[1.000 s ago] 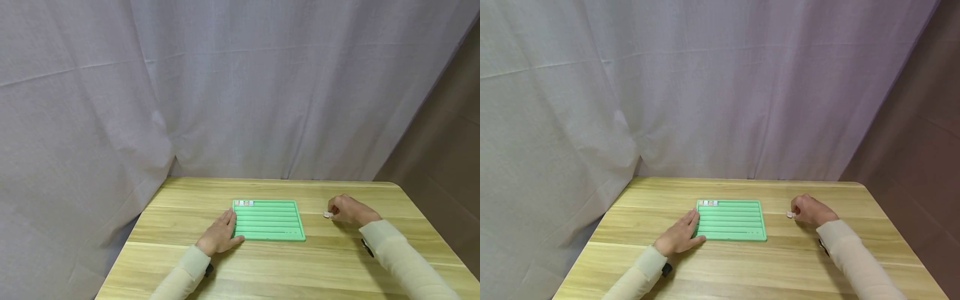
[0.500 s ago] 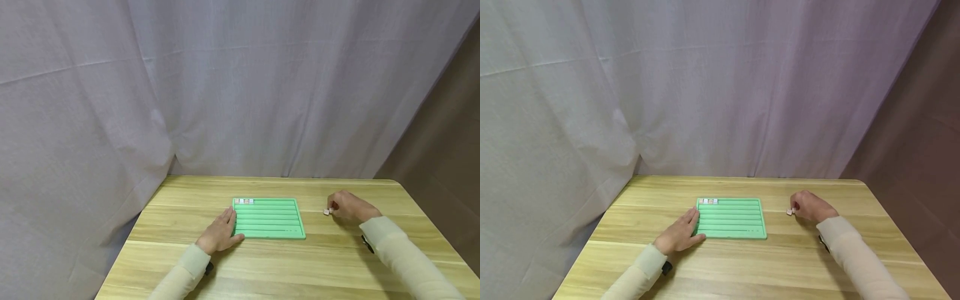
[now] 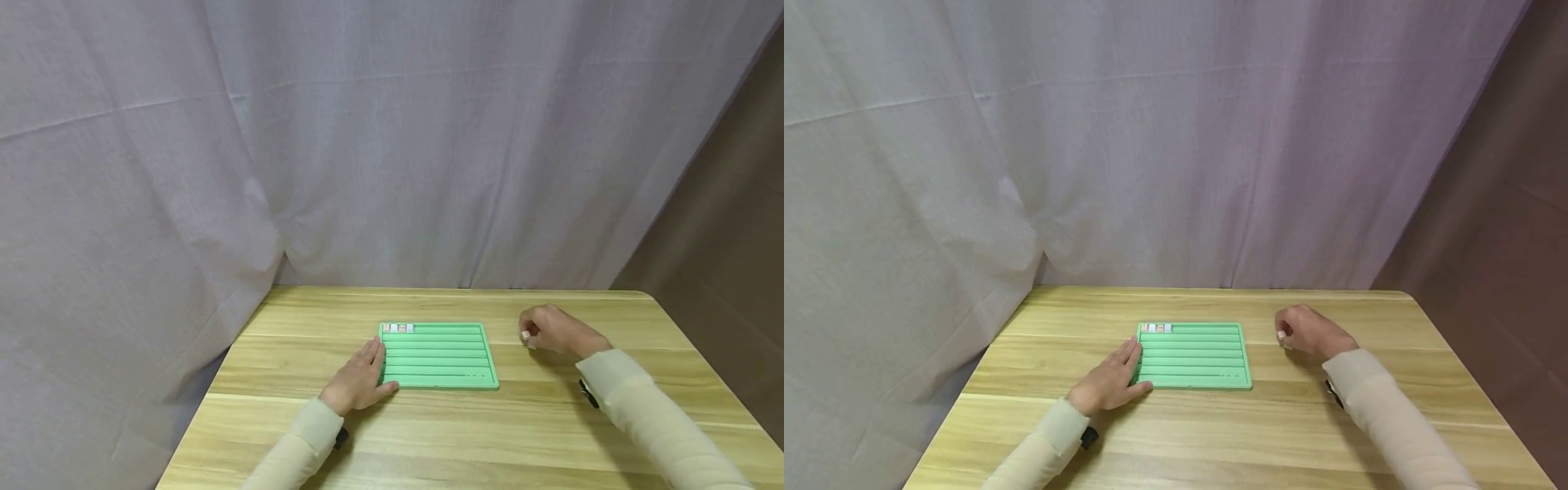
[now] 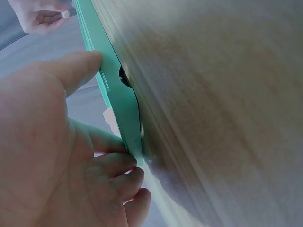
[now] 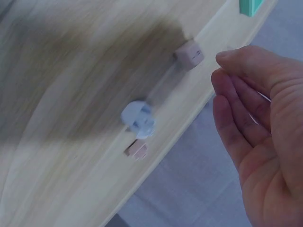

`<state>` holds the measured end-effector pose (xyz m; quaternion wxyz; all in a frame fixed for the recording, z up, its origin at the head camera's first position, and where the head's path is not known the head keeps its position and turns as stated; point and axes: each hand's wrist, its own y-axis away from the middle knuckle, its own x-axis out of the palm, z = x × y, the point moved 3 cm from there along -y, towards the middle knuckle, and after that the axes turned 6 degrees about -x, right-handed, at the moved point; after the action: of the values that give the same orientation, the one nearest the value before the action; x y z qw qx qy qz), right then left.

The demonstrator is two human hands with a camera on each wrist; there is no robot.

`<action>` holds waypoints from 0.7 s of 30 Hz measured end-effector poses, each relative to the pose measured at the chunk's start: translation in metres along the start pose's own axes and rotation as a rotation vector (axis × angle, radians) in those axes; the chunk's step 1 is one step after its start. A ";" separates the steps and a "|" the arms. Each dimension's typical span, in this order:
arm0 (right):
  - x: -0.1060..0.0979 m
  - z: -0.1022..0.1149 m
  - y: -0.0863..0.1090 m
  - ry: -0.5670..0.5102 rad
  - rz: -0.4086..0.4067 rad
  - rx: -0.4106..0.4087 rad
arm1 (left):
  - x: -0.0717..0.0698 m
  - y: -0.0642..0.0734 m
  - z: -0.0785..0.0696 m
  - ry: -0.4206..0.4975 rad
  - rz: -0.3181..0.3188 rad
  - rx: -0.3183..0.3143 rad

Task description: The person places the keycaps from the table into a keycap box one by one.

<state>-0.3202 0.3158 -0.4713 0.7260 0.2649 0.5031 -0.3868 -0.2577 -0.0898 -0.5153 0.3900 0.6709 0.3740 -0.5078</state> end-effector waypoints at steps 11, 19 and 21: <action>0.009 0.018 -0.022 0.048 -0.081 -0.187 | 0.002 -0.001 0.000 0.002 0.009 -0.010; 0.015 0.030 -0.037 0.025 -0.049 -0.179 | 0.003 -0.002 0.002 -0.007 0.003 -0.012; 0.016 0.034 -0.041 0.025 -0.046 -0.186 | 0.003 -0.002 0.002 -0.007 0.004 -0.012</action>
<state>-0.3329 0.2616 -0.4739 0.7321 0.1894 0.5518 -0.3515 -0.2595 -0.0908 -0.5190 0.3962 0.6675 0.3746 -0.5071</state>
